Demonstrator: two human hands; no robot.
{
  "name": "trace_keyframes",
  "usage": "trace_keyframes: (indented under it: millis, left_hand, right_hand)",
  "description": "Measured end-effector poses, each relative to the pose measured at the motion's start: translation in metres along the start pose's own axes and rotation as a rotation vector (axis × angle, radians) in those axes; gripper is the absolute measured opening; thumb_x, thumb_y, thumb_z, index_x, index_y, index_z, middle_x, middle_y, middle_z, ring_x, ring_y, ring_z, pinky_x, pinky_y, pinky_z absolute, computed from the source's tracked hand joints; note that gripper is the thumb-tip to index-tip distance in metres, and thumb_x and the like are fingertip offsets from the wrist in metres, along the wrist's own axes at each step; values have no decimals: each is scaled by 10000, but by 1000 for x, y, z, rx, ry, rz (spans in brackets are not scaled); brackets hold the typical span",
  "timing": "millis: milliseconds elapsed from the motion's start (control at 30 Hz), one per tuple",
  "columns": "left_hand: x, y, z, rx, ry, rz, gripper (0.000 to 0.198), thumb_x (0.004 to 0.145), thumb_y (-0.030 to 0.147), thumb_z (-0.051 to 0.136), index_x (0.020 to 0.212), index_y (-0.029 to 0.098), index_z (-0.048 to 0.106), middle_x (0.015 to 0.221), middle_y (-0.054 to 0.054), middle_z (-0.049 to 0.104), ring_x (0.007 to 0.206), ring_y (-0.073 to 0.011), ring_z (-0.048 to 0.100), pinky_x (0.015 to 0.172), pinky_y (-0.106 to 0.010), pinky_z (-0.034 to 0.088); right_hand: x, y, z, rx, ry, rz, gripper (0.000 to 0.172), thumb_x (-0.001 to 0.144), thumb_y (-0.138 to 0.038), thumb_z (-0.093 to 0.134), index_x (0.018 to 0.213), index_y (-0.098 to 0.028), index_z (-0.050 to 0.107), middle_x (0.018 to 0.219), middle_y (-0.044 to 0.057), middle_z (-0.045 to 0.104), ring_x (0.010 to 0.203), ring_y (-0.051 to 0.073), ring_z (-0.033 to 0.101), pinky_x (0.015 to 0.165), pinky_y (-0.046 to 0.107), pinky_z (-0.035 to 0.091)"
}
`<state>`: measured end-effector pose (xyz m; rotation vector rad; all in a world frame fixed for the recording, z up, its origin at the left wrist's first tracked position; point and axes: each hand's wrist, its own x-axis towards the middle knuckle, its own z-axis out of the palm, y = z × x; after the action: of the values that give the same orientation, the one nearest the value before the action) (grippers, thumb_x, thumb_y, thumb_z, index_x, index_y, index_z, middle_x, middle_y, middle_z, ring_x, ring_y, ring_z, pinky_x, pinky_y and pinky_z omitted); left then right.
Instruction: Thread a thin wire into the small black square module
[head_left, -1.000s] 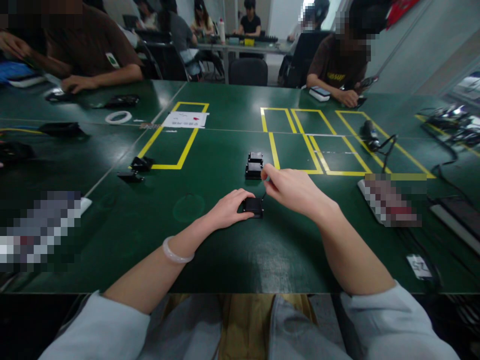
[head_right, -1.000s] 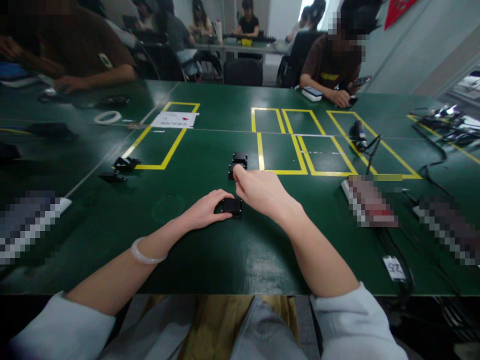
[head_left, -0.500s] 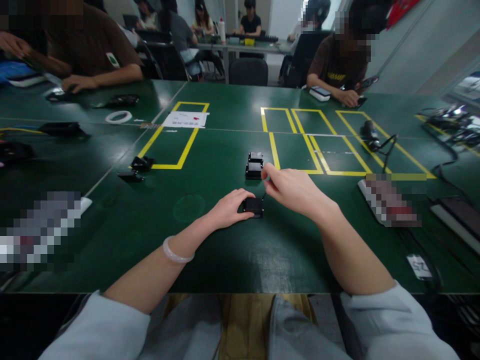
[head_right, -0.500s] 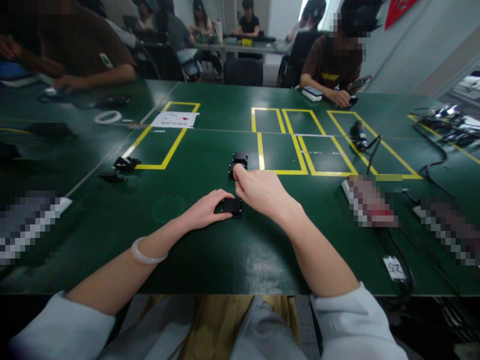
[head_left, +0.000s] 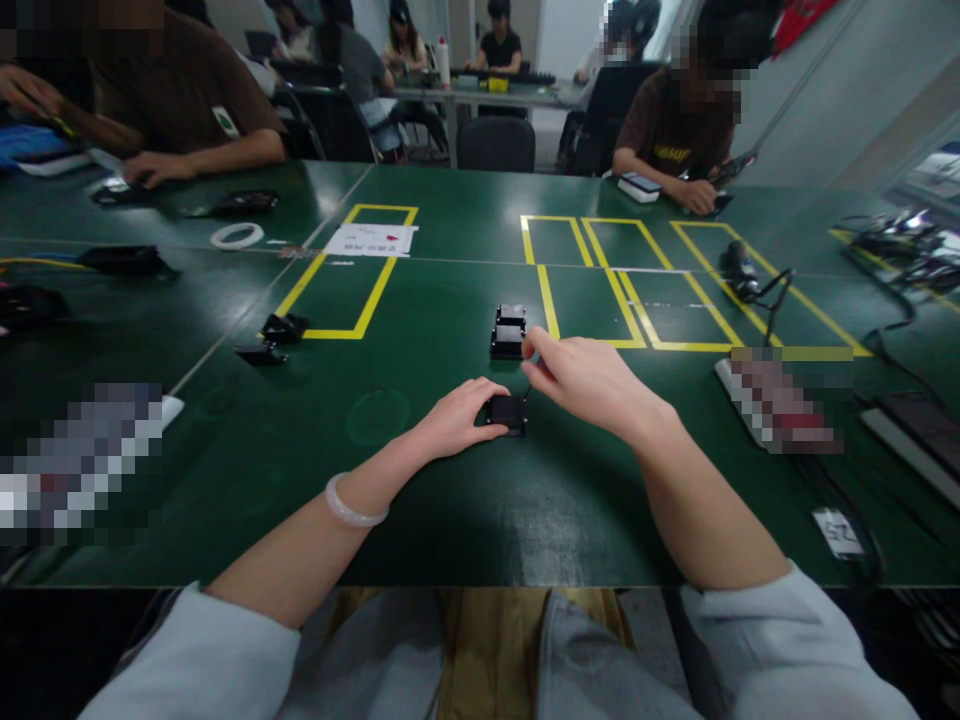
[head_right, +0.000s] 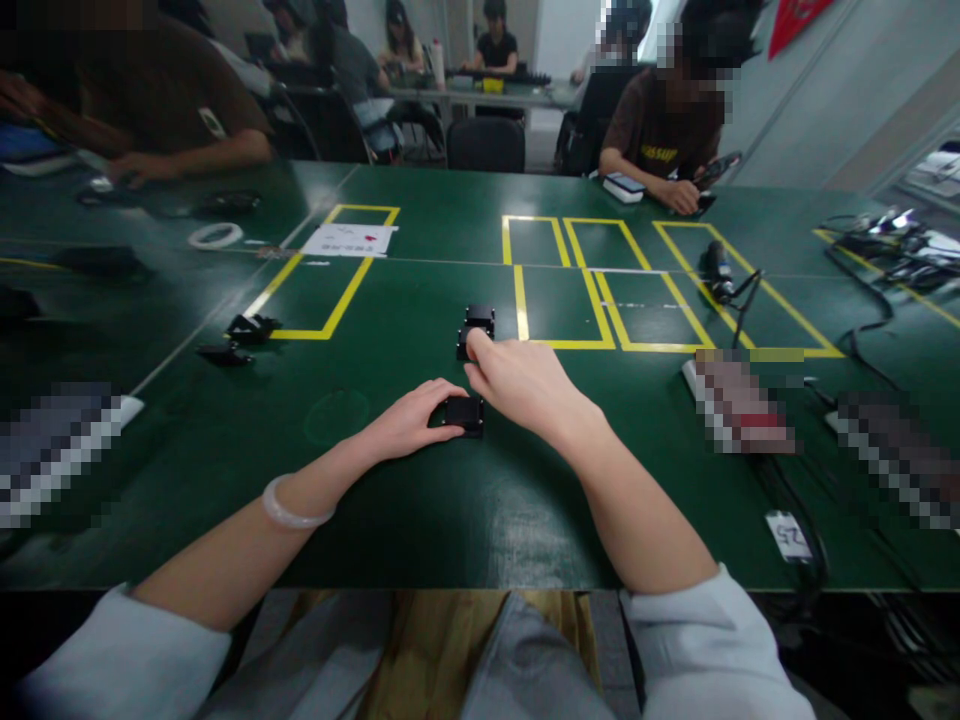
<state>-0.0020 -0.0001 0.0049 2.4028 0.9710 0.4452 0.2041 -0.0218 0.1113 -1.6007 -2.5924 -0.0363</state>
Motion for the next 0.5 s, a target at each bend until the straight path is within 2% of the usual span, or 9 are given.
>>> trace_keyframes:
  millis: [100,200,333,500]
  left_hand:
    - [0,0,0,1,-1,1,353,846,371,634,1150,216,544,1138,-74,591,1068,-255,550,917,-391,452]
    - [1,1,-1,-4,-2,0,345,849,373,627,1147,218,547,1139,-74,593,1069,-256,551,917,-392,452]
    - [0,1,-2,-3,2,4,353,848,366,632,1155,217,539,1135,-69,595,1065,-254,550,908,-386,451]
    - [0,0,-1,-2,3,4,353,847,366,635,1149,208,543,1132,-74,596,1059,-257,552,907,-387,448]
  right_hand:
    - [1,0,0,-51,-29,22,296,978,-388,324,1058,-197,537,842,64,707,714,188,631,563,272,240]
    - [1,0,-1,-78,-43,29,300,981,-330,291,1080,-194,539,831,69,705,686,181,625,564,275,239]
    - [0,-1,-1,-1,-3,-11,258,949,-265,333,1131,-199,504,860,46,705,693,162,621,566,265,254]
    - [1,0,1,-4,-1,4,274,970,-375,346,1083,-197,522,849,53,706,704,171,620,565,266,242]
